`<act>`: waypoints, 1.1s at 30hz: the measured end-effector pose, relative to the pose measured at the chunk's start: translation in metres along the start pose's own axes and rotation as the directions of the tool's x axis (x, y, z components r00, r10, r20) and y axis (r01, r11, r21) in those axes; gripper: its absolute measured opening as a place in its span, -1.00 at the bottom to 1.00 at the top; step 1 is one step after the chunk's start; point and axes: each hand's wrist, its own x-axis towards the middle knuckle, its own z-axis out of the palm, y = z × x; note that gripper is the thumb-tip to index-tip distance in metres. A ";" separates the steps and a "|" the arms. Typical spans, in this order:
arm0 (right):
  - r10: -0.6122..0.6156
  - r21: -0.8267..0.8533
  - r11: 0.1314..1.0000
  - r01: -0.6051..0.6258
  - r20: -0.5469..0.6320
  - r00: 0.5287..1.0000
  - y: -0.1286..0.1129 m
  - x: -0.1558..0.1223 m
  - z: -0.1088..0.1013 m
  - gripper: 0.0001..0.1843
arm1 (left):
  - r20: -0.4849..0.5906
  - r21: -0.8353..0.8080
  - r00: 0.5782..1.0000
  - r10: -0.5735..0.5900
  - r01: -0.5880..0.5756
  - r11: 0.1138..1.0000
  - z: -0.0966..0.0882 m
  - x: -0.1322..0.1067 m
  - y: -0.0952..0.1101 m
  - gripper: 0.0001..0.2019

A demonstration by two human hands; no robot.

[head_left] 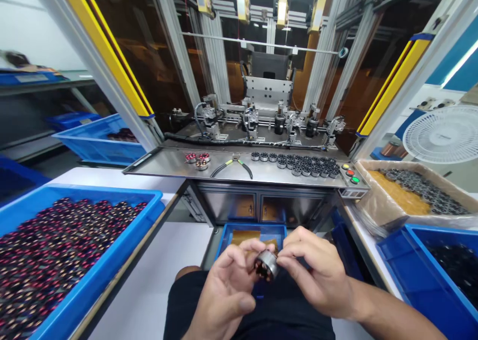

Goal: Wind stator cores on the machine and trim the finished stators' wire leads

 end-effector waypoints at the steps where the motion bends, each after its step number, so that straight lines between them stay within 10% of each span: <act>1: -0.007 0.013 1.000 0.007 0.016 1.000 -0.001 0.003 0.000 -0.89 | -0.001 -0.045 0.999 0.040 -0.040 0.998 0.001 0.001 0.001 -0.64; 4: -0.089 0.057 0.995 0.083 0.105 0.990 -0.003 0.010 -0.001 -0.90 | 0.069 -0.111 0.995 -0.077 0.085 0.990 0.001 0.006 0.000 -0.55; 8: -0.142 0.034 0.990 0.138 0.205 0.968 -0.009 0.016 -0.006 -0.89 | 0.312 -0.073 0.881 -0.356 0.396 0.915 -0.002 0.006 -0.010 -0.52; 17: -0.023 -0.095 0.995 0.038 0.151 0.988 -0.021 0.028 -0.004 -0.82 | 0.064 -0.234 0.994 0.089 -0.071 0.970 0.002 0.004 0.008 -0.67; 20: -0.061 -0.004 0.998 0.064 0.236 0.970 -0.021 0.033 -0.001 -0.83 | 0.120 -0.231 0.987 -0.106 0.132 0.964 -0.002 0.008 0.008 -0.57; 24: -0.097 0.018 0.995 0.096 0.261 0.960 -0.016 0.034 0.000 -0.85 | 0.337 -0.095 0.840 -0.425 0.480 0.872 -0.007 0.008 -0.001 -0.42; 29: -0.014 -0.075 0.997 0.026 0.154 0.988 -0.011 0.030 0.001 -0.84 | 0.122 -0.041 0.975 -0.187 0.193 0.980 -0.003 0.002 0.002 -0.74; 33: 0.042 -0.076 0.997 -0.035 0.087 0.995 -0.010 0.029 0.003 -0.82 | -0.032 -0.091 0.999 0.006 -0.009 0.996 -0.001 0.001 0.009 -0.59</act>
